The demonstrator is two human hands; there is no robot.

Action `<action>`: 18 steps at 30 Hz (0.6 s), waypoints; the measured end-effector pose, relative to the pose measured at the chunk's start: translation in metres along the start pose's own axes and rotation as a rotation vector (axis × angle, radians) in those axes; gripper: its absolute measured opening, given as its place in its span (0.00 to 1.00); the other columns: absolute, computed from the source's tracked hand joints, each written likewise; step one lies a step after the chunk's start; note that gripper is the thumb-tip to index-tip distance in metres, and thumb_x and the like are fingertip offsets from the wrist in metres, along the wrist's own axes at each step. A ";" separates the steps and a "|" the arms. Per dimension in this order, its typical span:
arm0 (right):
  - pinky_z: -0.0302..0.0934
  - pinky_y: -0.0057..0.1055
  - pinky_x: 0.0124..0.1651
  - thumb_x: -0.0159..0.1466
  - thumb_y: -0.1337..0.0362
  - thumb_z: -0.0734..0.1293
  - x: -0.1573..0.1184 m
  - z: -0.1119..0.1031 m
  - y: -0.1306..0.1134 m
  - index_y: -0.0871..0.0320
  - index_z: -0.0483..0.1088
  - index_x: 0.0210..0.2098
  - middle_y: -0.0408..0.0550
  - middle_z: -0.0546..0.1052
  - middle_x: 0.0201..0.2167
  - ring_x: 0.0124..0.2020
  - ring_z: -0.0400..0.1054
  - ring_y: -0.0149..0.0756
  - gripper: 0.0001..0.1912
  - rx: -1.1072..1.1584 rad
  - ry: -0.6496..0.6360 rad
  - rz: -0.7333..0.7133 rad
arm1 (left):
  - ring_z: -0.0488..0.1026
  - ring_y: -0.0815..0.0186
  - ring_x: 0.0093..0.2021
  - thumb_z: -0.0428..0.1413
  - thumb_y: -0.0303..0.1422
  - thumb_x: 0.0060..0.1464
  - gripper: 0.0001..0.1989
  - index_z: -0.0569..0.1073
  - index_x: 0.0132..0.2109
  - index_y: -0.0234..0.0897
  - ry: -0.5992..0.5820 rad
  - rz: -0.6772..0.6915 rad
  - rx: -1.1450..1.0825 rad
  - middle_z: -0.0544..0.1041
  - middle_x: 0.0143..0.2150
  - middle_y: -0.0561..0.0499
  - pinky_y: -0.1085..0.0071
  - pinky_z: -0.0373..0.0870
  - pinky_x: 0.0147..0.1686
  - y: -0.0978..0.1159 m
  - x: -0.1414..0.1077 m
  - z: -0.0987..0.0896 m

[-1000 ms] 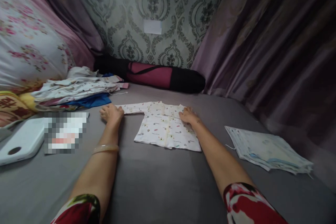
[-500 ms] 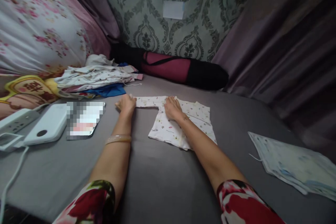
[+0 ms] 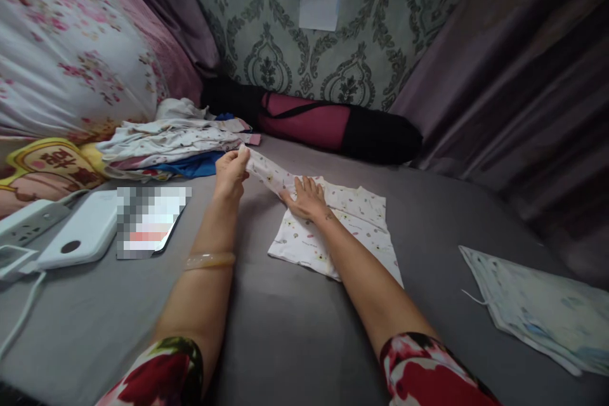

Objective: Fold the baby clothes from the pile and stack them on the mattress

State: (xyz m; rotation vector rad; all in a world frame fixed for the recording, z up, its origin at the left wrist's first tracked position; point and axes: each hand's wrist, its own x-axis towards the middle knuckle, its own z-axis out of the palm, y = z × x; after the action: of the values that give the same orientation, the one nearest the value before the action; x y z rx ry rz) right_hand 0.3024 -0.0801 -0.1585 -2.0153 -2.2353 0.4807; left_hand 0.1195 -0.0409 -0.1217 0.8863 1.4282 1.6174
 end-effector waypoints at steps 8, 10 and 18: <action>0.28 0.51 0.68 0.55 0.31 0.58 0.012 -0.015 -0.007 0.63 0.41 0.70 0.60 0.39 0.71 0.71 0.30 0.54 0.57 -0.013 -0.114 0.033 | 0.64 0.72 0.22 0.62 0.46 0.41 0.19 0.69 0.29 0.35 -0.099 0.027 -0.016 0.67 0.22 0.56 0.77 0.62 0.23 0.016 -0.018 0.014; 0.33 0.48 0.68 0.53 0.35 0.65 0.007 -0.023 -0.001 0.63 0.44 0.70 0.60 0.43 0.71 0.71 0.34 0.53 0.57 0.042 -0.128 -0.030 | 0.65 0.71 0.23 0.60 0.45 0.43 0.17 0.68 0.29 0.35 -0.068 -0.007 0.013 0.67 0.22 0.55 0.76 0.65 0.24 0.016 -0.017 0.014; 0.63 0.34 0.55 0.69 0.59 0.59 -0.051 -0.042 0.060 0.65 0.66 0.55 0.60 0.73 0.54 0.53 0.70 0.39 0.21 0.951 0.094 0.127 | 0.74 0.66 0.32 0.56 0.46 0.52 0.17 0.68 0.35 0.36 -0.207 -0.014 -0.008 0.73 0.30 0.51 0.69 0.73 0.33 0.016 -0.047 0.050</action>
State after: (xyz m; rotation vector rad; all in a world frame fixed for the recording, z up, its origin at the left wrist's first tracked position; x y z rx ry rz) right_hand 0.3775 -0.1185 -0.1291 -1.5817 -1.3735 1.1501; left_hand 0.1832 -0.0615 -0.1002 1.0059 1.2806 1.4732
